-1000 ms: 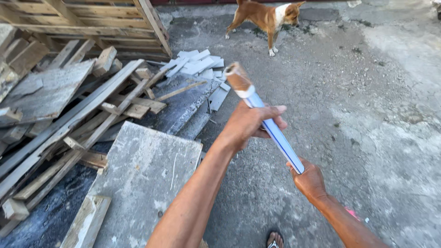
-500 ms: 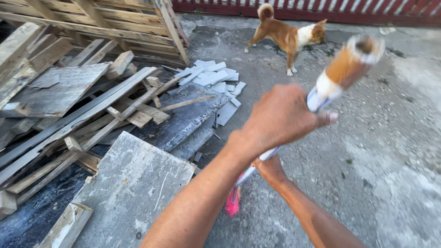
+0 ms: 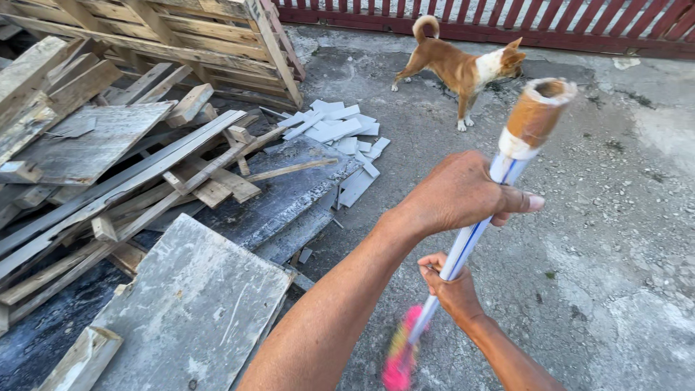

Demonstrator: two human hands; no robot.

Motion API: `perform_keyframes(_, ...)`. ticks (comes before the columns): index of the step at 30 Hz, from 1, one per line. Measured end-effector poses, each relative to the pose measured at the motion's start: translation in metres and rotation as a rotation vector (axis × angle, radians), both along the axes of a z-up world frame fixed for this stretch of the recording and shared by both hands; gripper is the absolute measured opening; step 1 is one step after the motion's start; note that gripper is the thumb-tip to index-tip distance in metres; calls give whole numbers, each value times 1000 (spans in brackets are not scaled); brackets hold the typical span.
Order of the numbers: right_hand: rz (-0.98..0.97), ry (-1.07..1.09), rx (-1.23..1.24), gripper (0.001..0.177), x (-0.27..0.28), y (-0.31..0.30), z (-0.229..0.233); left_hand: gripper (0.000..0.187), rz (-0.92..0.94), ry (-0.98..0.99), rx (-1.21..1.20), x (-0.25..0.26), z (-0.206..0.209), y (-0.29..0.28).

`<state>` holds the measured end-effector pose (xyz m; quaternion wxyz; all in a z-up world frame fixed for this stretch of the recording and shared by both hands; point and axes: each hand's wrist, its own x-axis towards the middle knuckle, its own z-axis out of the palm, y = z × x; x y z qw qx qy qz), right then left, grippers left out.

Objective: The person sweeps the ground using a broom.

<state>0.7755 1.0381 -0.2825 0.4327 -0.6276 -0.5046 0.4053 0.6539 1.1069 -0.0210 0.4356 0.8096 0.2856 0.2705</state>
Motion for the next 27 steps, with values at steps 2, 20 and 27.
perform_keyframes(2,-54,-9,-25,12,17,-9,1,37,6,-40,-129,4,-9,8)
perform_keyframes(20,142,-2,110,18,-26,104,55,40,197,-91,151,-32,71,35)
perform_keyframes(27,76,-66,402,31,-32,194,-42,39,246,137,284,-24,30,79)
